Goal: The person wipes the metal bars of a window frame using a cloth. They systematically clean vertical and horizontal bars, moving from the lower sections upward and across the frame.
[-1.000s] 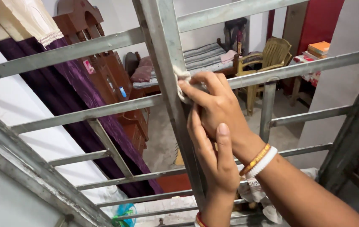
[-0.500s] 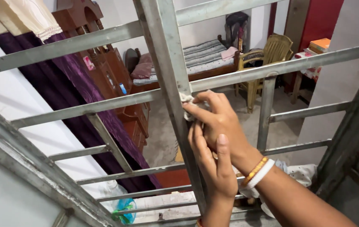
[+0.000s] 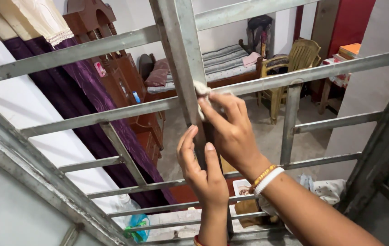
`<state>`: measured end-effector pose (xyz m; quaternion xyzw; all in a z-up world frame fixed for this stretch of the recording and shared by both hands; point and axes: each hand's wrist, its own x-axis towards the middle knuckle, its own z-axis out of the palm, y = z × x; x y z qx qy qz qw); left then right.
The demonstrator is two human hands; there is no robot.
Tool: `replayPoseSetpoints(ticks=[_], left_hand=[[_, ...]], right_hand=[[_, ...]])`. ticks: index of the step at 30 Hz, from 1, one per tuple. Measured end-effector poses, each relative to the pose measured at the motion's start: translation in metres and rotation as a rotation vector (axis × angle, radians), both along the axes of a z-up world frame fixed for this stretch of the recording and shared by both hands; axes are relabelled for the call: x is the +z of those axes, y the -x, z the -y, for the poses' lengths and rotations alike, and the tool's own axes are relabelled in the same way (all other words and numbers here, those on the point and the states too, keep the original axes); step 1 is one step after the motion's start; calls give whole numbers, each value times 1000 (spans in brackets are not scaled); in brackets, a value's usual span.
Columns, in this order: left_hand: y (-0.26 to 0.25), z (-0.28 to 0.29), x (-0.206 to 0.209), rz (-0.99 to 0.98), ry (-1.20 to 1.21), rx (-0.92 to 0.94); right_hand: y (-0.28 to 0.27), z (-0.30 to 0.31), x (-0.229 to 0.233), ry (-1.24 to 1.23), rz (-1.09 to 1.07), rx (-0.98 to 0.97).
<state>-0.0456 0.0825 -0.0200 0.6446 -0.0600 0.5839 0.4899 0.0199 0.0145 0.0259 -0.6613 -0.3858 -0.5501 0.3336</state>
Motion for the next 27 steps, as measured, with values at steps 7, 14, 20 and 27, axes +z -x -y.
replayPoseSetpoints(ticks=[7, 14, 20, 27], left_hand=[[-14, -11, -4, -21, 42, 6], [-21, -12, -8, -22, 30, -72], [8, -19, 31, 29, -178, 14], [2, -51, 154, 289, -692, 144]], right_hand=[[6, 21, 2, -53, -72, 78], [-1, 3, -3, -3, -14, 61], [17, 39, 27, 229, -92, 106], [14, 38, 137, 103, 367, 162]])
